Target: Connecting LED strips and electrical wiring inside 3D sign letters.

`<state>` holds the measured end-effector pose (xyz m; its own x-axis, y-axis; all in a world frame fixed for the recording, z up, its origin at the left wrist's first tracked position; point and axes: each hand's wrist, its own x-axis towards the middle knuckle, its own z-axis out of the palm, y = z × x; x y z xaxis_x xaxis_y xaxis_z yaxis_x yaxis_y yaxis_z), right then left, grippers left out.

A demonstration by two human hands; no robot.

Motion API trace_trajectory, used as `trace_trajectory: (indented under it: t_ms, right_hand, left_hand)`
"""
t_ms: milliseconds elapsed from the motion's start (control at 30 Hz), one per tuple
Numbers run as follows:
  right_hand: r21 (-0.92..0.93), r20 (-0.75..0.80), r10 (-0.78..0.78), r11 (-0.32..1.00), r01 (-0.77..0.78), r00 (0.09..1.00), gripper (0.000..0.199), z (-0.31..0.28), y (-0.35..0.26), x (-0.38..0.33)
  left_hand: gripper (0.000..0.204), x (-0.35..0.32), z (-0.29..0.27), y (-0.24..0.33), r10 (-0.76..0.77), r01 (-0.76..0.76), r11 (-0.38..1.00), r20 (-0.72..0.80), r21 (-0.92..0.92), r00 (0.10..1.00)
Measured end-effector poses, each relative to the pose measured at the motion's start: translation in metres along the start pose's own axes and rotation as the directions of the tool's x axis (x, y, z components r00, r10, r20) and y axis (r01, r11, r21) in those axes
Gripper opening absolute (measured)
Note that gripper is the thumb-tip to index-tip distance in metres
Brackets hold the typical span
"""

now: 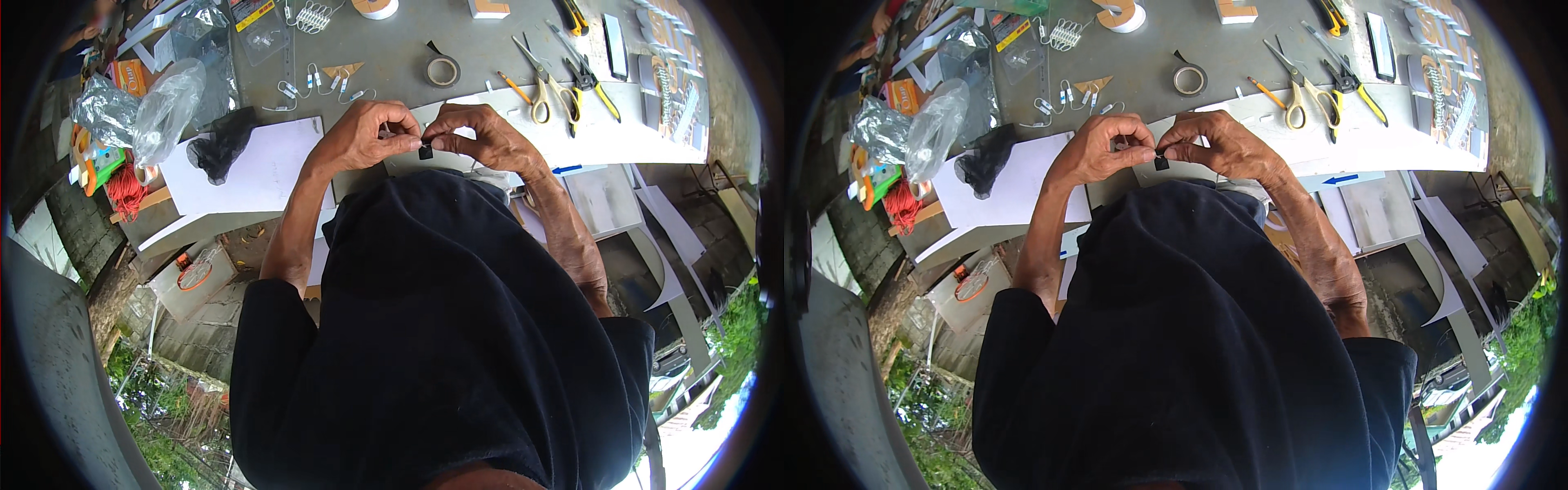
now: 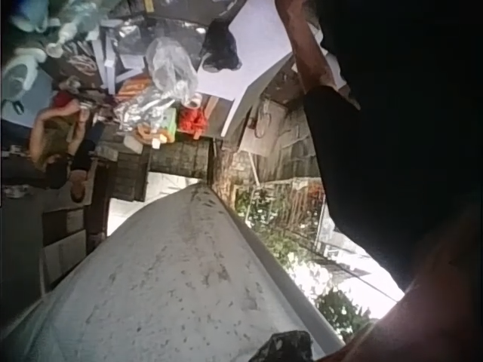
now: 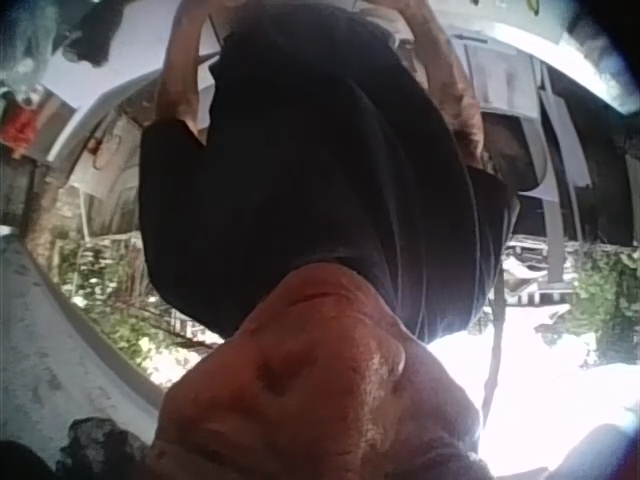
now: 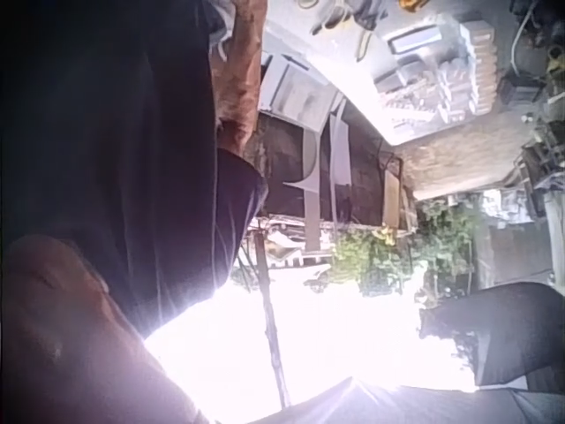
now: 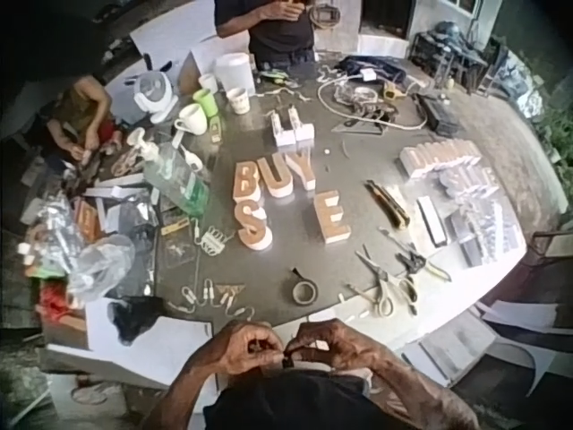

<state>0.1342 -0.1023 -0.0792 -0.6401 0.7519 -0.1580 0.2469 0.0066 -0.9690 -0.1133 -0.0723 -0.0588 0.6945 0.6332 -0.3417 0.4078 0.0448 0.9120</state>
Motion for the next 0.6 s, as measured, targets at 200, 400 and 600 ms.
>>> trace_trajectory:
  t_ms: [200, 400, 600]
  right_hand:
    - [0.246, -0.054, 0.066, 0.968, -0.051, 0.996, 0.020, 0.000, -0.003, -0.005]
    - [0.313, -0.110, 0.116, 0.947, -0.076, 0.987, 0.020, 0.003, -0.006, -0.009]
    - [0.326, -0.095, 0.123, 0.941, -0.086, 0.988, 0.021, 0.004, -0.005, -0.008]
  left_hand:
    - [0.030, -0.002, 0.009, -0.008, -0.045, 0.031, 0.979, -0.063, -0.200, 0.997]
    - [0.031, -0.006, 0.013, -0.005, -0.072, 0.050, 0.974, -0.096, -0.220, 0.993]
    - [0.021, -0.005, 0.023, -0.007, -0.112, 0.047, 0.953, -0.206, -0.298, 0.972]
